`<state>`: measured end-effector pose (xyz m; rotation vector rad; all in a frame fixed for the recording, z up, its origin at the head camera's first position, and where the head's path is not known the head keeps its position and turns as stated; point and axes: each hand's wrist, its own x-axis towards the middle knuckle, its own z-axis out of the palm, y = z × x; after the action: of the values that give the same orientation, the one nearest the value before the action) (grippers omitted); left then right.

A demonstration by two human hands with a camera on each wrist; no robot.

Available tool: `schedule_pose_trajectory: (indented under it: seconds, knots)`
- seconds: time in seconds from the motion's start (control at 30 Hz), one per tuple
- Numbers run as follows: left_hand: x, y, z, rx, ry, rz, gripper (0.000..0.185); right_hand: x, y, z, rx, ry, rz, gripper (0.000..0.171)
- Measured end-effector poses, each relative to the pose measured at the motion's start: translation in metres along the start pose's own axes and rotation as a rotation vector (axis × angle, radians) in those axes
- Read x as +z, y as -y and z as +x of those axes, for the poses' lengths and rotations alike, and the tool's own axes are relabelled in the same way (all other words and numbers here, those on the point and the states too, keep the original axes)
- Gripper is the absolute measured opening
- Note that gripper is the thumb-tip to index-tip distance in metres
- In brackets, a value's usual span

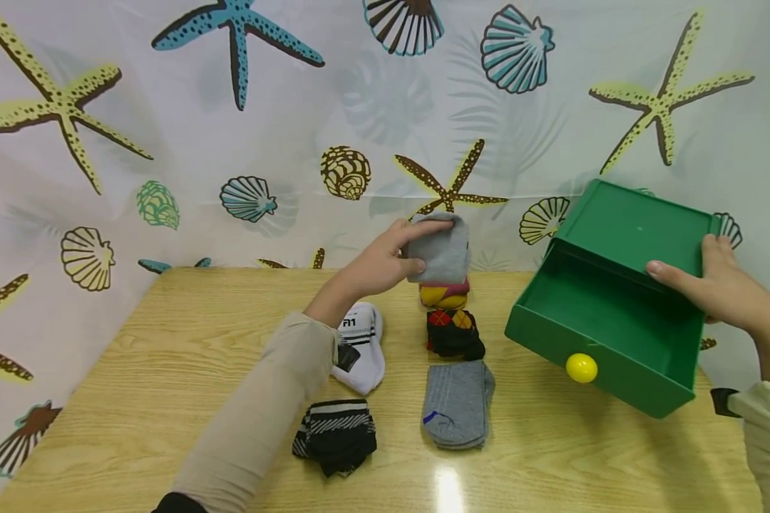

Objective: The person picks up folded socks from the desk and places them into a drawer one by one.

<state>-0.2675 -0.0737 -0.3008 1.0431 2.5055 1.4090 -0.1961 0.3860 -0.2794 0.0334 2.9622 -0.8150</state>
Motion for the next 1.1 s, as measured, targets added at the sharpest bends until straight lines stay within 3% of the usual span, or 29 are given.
schedule_pose_trajectory:
  seconds: [0.17,0.53,0.73,0.9,1.1]
  knots:
    - [0.005,-0.005,0.002,0.086,0.004,-0.023,0.061,-0.001,-0.001,0.000,-0.005,-0.003,0.002,0.108]
    - [0.016,-0.021,0.003,0.133,0.009,0.004,0.062,-0.002,0.000,0.002,0.010,0.022,-0.003,0.108]
    - [0.023,-0.034,0.008,0.149,0.033,-0.115,0.063,-0.004,0.001,0.002,0.014,0.026,0.001,0.108]
    - [0.036,-0.044,0.016,0.115,0.063,-0.270,0.065,-0.003,0.000,0.003,0.016,0.022,0.000,0.109]
    - [0.056,-0.061,0.032,0.069,0.126,-0.311,0.064,-0.003,-0.001,0.003,0.017,0.020,-0.004,0.109]
